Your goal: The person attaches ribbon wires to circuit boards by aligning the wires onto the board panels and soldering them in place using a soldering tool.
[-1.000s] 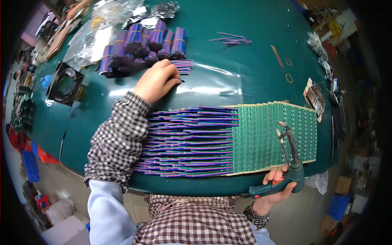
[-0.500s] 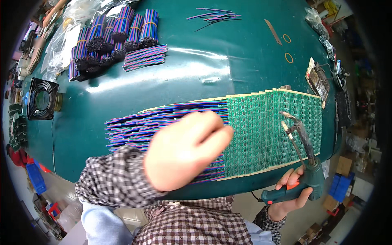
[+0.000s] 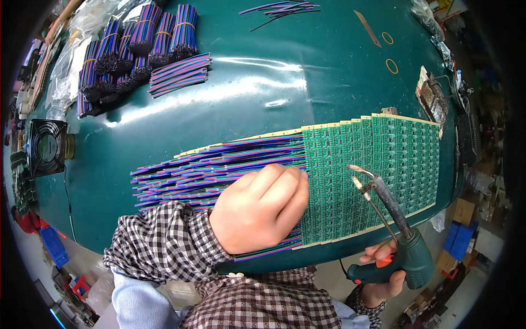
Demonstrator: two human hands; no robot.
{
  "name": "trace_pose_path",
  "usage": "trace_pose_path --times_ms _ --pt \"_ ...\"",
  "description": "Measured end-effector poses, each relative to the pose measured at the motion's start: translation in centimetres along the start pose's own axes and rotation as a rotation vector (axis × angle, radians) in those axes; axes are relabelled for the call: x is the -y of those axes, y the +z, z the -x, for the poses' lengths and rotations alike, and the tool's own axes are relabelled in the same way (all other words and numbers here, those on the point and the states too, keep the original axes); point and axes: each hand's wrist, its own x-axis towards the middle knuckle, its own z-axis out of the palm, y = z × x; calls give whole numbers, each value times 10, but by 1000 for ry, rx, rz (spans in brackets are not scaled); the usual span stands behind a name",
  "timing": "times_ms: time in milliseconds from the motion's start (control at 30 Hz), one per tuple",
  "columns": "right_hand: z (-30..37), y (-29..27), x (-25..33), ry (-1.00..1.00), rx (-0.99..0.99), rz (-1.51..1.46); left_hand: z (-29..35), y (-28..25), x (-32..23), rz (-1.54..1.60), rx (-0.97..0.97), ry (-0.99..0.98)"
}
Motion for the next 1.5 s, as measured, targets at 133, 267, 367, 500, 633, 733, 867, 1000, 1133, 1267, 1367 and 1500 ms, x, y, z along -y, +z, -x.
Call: trace_pose_path --times_ms 133,267,367,500,633,733,867,1000,1133,1267,1367,1500 --pt "7 -3 -5 -1 -66 46 1 2 -1 8 -22 -6" --pt "10 -1 -3 43 -66 94 2 2 -2 11 -40 -29" --pt "10 -2 -6 62 -61 93 2 2 -1 10 -45 -23" --pt "7 -2 -6 56 -3 146 1 0 -1 34 -31 -34" --pt "6 0 -6 78 34 173 2 0 -1 24 -34 -41" --pt "8 1 -7 93 5 164 1 -1 -2 24 -35 -44" --pt "6 8 -6 99 -15 165 1 -1 -1 37 -17 -48" --pt "4 13 -4 108 -35 190 1 -3 -1 32 -3 -60" --pt "5 9 -4 153 14 229 3 -3 -1 41 -14 -59" --pt "8 6 -9 121 18 212 4 -2 -3 47 -12 -47" --pt "8 14 -9 73 -92 221 3 -2 -5 37 14 -34" --pt "-4 26 -12 -16 -157 193 4 -3 -2 17 60 -39"
